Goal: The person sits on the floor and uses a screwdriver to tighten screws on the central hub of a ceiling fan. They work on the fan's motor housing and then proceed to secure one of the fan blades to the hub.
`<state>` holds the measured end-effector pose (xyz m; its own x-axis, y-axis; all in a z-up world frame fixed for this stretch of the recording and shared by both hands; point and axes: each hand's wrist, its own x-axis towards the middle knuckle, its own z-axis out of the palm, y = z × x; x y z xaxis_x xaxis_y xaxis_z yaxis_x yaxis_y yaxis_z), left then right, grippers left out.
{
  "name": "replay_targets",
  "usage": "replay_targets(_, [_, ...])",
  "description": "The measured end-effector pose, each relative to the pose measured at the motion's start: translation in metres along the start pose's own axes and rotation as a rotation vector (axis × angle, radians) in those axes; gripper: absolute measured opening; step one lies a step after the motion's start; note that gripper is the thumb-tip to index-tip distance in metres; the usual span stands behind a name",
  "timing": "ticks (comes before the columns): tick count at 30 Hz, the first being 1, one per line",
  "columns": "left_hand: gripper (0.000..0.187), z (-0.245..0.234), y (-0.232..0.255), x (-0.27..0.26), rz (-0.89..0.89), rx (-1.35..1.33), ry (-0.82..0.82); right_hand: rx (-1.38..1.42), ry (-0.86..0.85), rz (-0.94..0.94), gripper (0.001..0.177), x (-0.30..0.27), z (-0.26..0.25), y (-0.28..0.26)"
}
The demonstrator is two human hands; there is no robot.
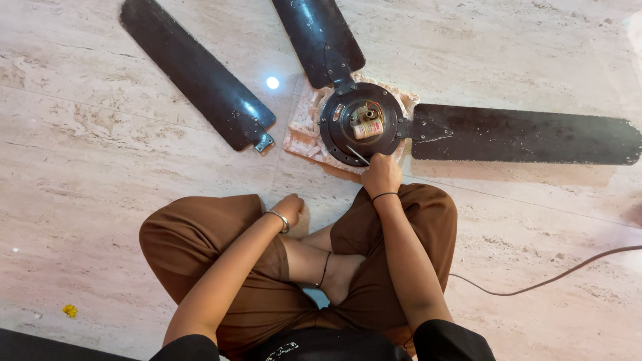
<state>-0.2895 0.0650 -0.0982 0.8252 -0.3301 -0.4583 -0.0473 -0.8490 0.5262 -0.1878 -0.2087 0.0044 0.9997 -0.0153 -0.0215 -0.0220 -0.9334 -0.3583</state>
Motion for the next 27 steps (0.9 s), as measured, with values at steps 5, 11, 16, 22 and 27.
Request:
replay_targets(5, [0.02, 0.021, 0.033, -0.003, -0.014, 0.19, 0.036, 0.001, -0.003, -0.008, 0.009, -0.001, 0.0, 0.001])
replay_targets(11, [0.015, -0.013, 0.049, -0.004, -0.102, 0.079, 0.26, -0.012, -0.013, -0.006, 0.009, 0.001, 0.005, 0.004])
replay_targets(16, [0.017, -0.033, 0.041, 0.007, -0.225, 0.207, 0.082, -0.005, 0.0, -0.02, 0.009, 0.002, -0.002, 0.002])
replay_targets(22, [0.015, -0.057, 0.039, 0.018, -0.191, 0.153, 0.219, -0.008, -0.009, 0.0, 0.01, 0.0, -0.002, 0.001])
replay_targets(27, [0.019, -0.119, 0.053, 0.05, 0.061, 0.085, 0.746, -0.012, -0.021, -0.002, 0.01, 0.005, -0.007, -0.002])
